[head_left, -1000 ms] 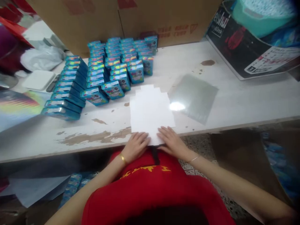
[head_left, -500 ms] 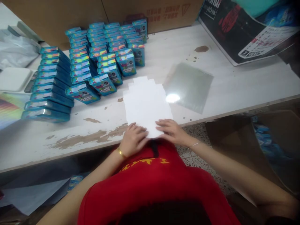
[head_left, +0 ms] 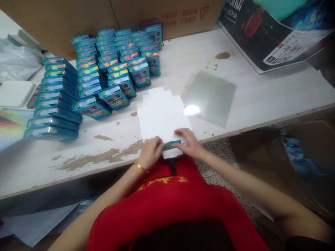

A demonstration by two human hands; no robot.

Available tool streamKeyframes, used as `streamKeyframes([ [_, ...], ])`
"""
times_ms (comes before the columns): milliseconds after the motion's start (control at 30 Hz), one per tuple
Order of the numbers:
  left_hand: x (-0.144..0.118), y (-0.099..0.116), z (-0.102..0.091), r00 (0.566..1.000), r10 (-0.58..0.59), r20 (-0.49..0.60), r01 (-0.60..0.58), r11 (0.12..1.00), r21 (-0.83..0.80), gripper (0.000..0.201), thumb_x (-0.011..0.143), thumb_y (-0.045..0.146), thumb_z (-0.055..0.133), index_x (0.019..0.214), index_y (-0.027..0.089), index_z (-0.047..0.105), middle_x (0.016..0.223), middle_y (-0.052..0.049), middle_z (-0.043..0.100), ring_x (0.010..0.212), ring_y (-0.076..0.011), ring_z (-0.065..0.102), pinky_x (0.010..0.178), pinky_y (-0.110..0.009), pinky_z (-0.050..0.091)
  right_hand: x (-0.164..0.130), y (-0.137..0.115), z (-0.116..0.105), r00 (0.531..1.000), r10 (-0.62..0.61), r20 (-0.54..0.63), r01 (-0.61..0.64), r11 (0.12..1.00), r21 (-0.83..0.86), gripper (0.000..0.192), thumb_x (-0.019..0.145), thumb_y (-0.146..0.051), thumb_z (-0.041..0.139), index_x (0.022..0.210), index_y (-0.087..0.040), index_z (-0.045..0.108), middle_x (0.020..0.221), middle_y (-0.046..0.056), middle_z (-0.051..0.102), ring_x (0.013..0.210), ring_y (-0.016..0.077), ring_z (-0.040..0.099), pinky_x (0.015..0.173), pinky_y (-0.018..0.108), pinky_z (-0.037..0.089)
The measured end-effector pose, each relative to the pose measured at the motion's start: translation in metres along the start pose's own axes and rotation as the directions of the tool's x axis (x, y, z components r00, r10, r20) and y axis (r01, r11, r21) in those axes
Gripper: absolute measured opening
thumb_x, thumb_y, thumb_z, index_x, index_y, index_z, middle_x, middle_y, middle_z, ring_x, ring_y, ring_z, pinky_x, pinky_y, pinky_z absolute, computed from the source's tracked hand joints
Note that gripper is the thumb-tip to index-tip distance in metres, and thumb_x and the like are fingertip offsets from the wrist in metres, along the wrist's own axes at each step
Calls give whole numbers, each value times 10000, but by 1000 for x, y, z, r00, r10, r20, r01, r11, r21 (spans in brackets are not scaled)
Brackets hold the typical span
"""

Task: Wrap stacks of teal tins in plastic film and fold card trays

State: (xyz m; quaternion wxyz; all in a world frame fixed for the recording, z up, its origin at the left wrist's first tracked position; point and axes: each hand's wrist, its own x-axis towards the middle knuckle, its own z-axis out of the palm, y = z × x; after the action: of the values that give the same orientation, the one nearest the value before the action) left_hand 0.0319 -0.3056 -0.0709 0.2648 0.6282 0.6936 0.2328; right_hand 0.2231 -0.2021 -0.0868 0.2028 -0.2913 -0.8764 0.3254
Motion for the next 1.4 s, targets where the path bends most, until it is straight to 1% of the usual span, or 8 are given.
streamKeyframes([
  [133, -12, -1, -21, 999, 14, 38, -3, 962, -274, 213, 923, 345, 429, 825, 186, 532, 763, -6, 574, 708, -137, 510, 711, -293, 409, -16, 4, -27, 977, -159, 145, 176, 978, -112, 795, 755, -605, 623, 1400, -250, 325, 1422, 83, 395, 1334, 294, 296, 1092, 502, 276],
  [333, -21, 0, -39, 995, -14, 102, 56, 905, -422, 208, 897, 360, 484, 828, 179, 558, 781, -7, 579, 716, -121, 519, 690, -266, 423, -35, 16, -35, 959, -231, 164, 262, 943, -204, 370, 921, -340, 492, 1287, -284, 486, 1378, 35, 471, 1333, 239, 328, 1054, 491, 342],
  [467, -18, -1, -36, 988, -136, 76, 156, 833, -532, 215, 871, 383, 524, 807, 180, 554, 745, 7, 574, 684, -113, 510, 654, -243, 412, -33, 6, -26, 960, -200, 193, 233, 958, -167, 562, 841, -509, 576, 1340, -294, 432, 1344, 48, 497, 1290, 272, 378, 1066, 517, 318],
  [733, -5, 10, -45, 984, -176, 35, 151, 705, -693, 251, 847, 408, 572, 769, 172, 530, 711, 12, 531, 670, -99, 482, 627, -221, 405, -30, -18, -26, 981, -91, -172, 53, 976, -212, 482, 860, -283, 568, 1331, -303, 470, 1374, 41, 469, 1194, 295, 451, 980, 514, 408],
  [933, -16, 2, -47, 988, 67, 136, 5, 881, -472, 288, 852, 452, 550, 953, 185, 594, 971, -60, 650, 917, -187, 587, 839, -345, 461, -31, -16, -20, 982, 76, -174, -24, 959, 283, 211, 907, -238, 493, 1015, -229, 675, 998, 46, 680, 884, 172, 632, 784, 355, 525],
  [1033, -29, -11, -48, 939, 302, 166, -293, 953, -78, 640, 717, 526, 682, 1265, 240, 514, 1349, -98, 510, 1290, -317, 383, 1087, -530, 228, -27, -18, -12, 923, 370, -106, -253, 792, 556, 199, 872, -360, 562, 855, -198, 675, 650, -14, 626, 538, 113, 571, 546, 268, 489],
  [1133, -40, -28, -41, 925, 360, 125, -376, 916, 143, 463, 844, 347, 590, 1295, 295, 497, 1369, -54, 506, 1333, -275, 354, 1111, -538, 163, -25, -17, -3, 862, 506, -23, -353, 633, 688, 264, 830, -439, 601, 779, -181, 622, 548, -44, 557, 442, 83, 483, 429, 214, 389],
  [1400, -40, -30, -16, 971, 143, -189, -169, 977, -127, 168, 910, 209, 490, 981, 232, 640, 1021, -34, 693, 1062, -193, 561, 952, -421, 406, -28, -20, 1, 902, 428, -59, -314, 744, 590, 282, 931, -402, 451, 859, -183, 612, 702, -12, 540, 612, 99, 532, 577, 227, 465],
])
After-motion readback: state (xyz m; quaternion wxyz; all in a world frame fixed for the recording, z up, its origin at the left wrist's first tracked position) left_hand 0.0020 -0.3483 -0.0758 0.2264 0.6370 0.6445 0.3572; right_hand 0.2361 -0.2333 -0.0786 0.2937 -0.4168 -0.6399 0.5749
